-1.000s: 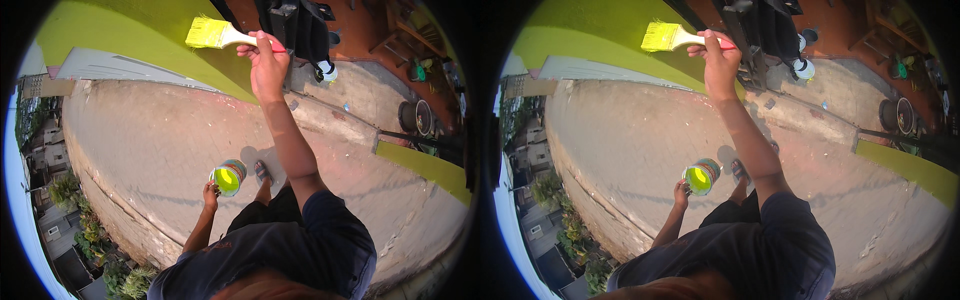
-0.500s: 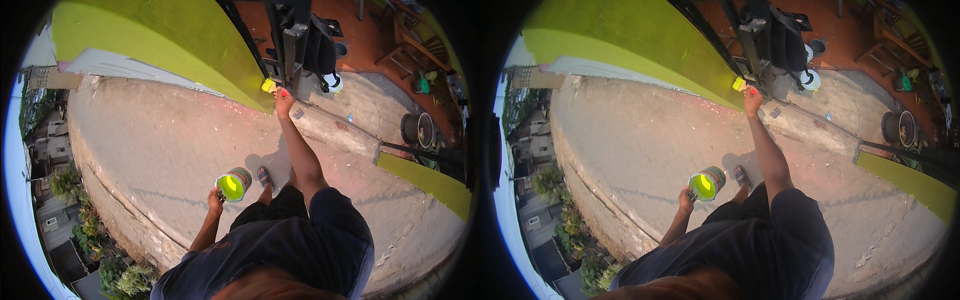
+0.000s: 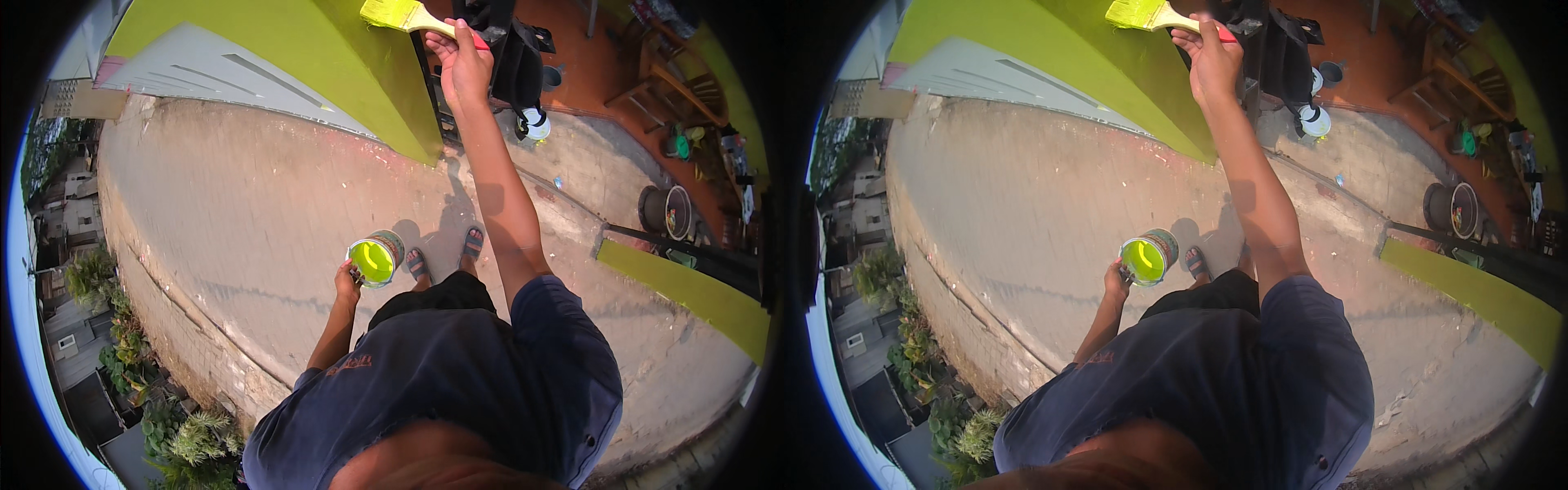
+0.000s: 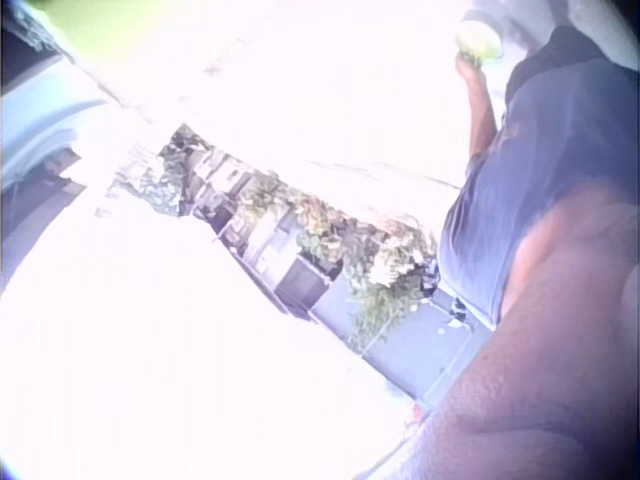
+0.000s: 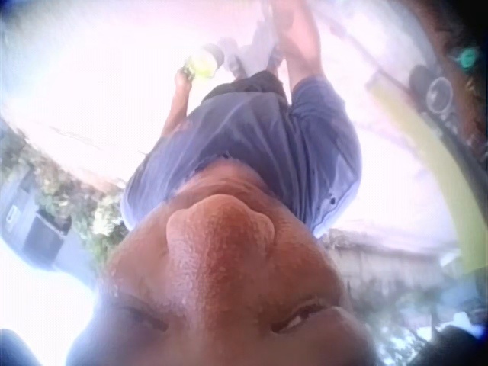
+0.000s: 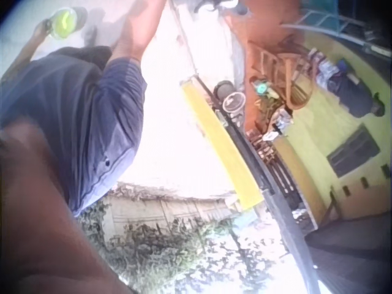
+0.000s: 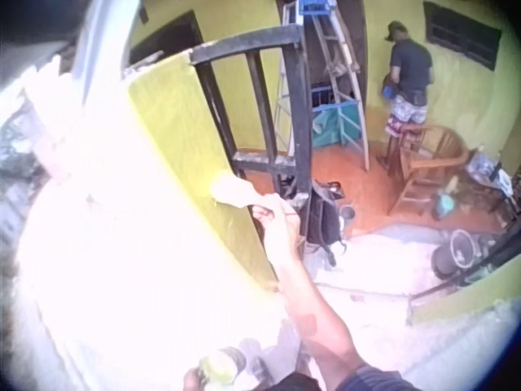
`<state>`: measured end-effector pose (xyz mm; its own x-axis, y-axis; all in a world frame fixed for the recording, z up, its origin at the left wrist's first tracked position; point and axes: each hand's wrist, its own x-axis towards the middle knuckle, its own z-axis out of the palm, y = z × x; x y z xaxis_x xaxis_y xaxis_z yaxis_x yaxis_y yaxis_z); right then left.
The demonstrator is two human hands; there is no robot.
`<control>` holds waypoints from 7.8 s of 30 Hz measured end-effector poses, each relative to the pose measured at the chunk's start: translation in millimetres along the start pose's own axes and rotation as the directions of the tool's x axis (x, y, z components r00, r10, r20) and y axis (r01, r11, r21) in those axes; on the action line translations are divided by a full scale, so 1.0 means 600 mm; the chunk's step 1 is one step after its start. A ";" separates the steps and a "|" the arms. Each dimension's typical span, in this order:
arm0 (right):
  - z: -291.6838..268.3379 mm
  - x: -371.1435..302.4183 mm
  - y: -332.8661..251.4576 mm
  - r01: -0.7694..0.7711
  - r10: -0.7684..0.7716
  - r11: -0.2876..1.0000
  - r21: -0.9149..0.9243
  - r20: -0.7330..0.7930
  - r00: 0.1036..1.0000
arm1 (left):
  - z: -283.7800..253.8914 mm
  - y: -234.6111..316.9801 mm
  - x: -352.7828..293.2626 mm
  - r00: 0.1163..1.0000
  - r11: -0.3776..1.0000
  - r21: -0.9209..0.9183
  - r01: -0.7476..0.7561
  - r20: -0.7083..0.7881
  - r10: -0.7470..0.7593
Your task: The person paints a door frame with lime green paint using a brush, then sands the upper pink section of the door with a sanding block.
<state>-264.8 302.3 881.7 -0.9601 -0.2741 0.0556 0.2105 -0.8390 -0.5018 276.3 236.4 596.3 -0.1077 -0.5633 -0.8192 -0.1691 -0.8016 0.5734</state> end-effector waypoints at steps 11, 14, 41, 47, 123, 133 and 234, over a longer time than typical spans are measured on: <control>-0.620 -0.079 0.352 -0.425 0.202 0.842 -0.332 -0.537 0.819 | -0.016 -0.011 -0.077 0.999 1.000 0.015 -0.020 -0.037 0.020; -0.723 -0.076 0.416 -0.482 0.007 0.660 -0.575 -0.638 0.770 | -0.034 -0.019 -0.097 0.996 1.000 -0.013 -0.019 -0.091 0.018; -0.607 -0.008 0.330 -0.400 0.283 0.911 -0.101 -0.552 0.784 | 0.034 -0.059 -0.179 0.997 0.994 -0.080 -0.073 -0.009 0.073; -0.871 -0.053 0.472 -0.446 0.032 0.750 -0.488 -0.647 0.762 | 0.048 -0.061 -0.192 0.994 0.985 -0.132 -0.108 -0.004 0.108; 0.218 -0.002 -0.086 0.098 -0.173 0.965 -0.244 -0.309 0.935 | 0.133 0.224 -0.241 0.736 0.966 -0.130 -0.224 0.627 0.255; 0.337 0.093 -0.174 0.354 -0.357 0.915 -0.191 0.023 0.934 | 0.111 0.212 -0.239 0.748 0.977 -0.104 -0.185 0.630 0.209; -0.958 -0.035 -1.025 -0.076 0.059 0.997 0.007 -0.703 0.709 | 1.829 -0.089 -0.672 0.150 0.741 0.376 -0.556 0.923 -0.355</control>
<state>-479.9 1094.3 692.9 -0.7973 0.0867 -0.5973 0.2844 -0.8189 -0.4985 -746.3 726.2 886.2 -0.8599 0.3852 -0.3349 -0.4336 -0.2053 0.8774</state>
